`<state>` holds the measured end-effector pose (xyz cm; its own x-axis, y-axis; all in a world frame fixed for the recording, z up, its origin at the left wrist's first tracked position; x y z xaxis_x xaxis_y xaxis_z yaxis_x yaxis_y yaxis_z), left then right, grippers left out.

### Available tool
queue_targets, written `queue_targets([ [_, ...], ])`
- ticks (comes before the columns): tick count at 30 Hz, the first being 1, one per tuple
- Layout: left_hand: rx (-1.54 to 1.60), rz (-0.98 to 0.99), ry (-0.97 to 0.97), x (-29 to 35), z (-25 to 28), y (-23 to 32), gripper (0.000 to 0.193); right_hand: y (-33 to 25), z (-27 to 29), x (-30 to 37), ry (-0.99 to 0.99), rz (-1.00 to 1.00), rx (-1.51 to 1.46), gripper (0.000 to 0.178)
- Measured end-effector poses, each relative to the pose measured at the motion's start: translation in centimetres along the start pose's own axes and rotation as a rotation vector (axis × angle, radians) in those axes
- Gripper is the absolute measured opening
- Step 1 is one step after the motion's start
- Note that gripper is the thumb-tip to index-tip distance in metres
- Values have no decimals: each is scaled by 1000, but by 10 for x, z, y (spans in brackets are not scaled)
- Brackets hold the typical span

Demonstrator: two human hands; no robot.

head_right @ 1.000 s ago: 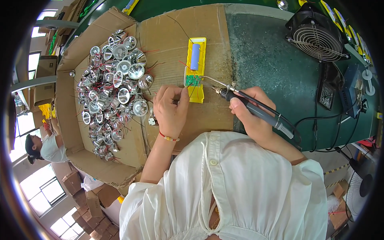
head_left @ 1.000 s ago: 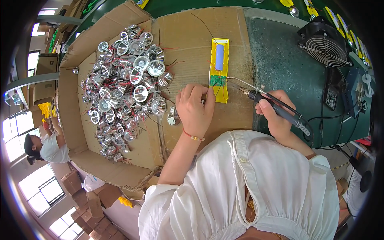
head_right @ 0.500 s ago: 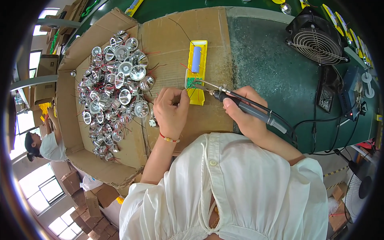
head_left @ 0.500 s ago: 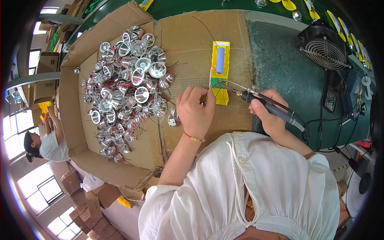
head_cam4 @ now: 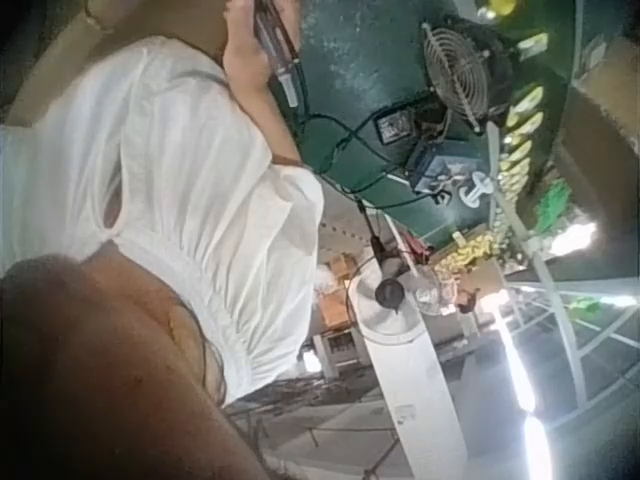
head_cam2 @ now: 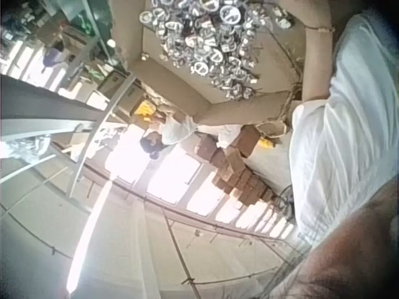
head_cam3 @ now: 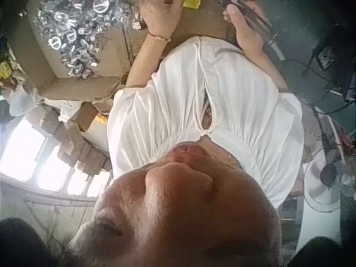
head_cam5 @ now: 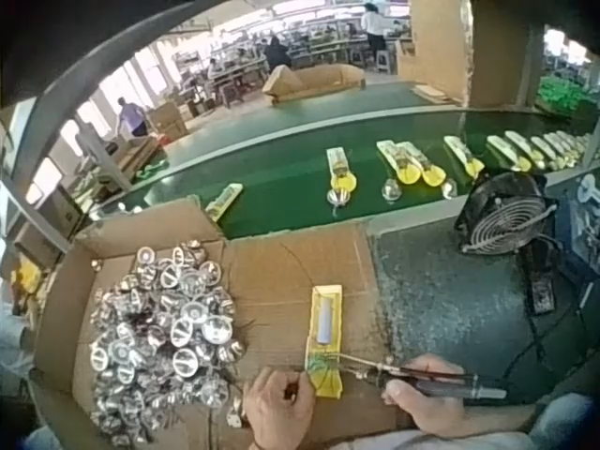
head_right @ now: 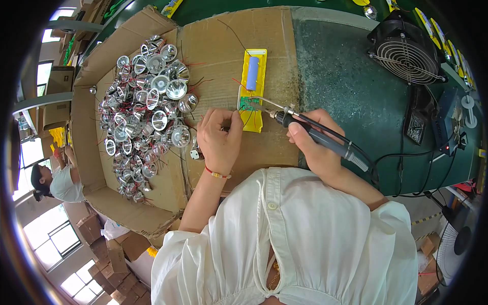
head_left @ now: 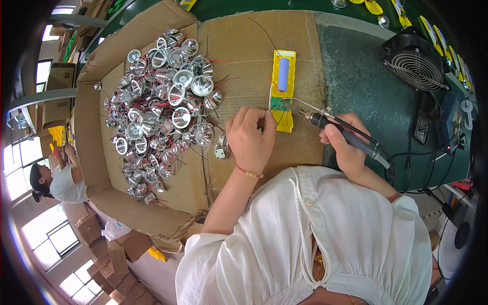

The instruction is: Soldering and assembling LED flashlight components on a production line.

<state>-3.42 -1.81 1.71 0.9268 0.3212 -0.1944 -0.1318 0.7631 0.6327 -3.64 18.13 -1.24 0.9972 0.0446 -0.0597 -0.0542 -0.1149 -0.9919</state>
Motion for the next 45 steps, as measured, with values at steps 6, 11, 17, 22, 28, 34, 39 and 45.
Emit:
queue_targets([
  [6,1,-20,16,1,1,2,11,-11,13,-1,27,77,-9,13],
  [11,7,-30,12,1,-2,1,11,-6,26,2,59,67,-3,13],
  [17,-4,-104,53,-9,15,-5,8,-5,37,2,94,52,-31,13],
  [22,-277,-177,339,-38,78,-10,8,-4,58,1,138,56,-28,12],
  [28,-280,-258,-238,-19,-16,26,19,-2,64,2,154,31,-42,13],
  [34,-340,-239,-232,-115,-51,50,18,7,93,-2,257,-27,-18,13],
  [39,-305,-103,-190,-254,-91,43,29,10,100,-9,284,-41,7,12],
  [45,-837,206,109,-345,-62,-35,72,19,115,-10,350,-107,-2,11],
])
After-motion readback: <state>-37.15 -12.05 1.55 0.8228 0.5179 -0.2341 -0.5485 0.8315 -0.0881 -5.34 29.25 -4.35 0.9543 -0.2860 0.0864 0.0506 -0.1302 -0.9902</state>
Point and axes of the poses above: each hand's wrist, its own x-axis away from the middle knuckle, its own z-axis out of the back of the hand, y = z × x, the point moved 9 cm from there along -x, towards the middle knuckle, and after that the axes turned 11 degrees about z, right-handed, at the moved point
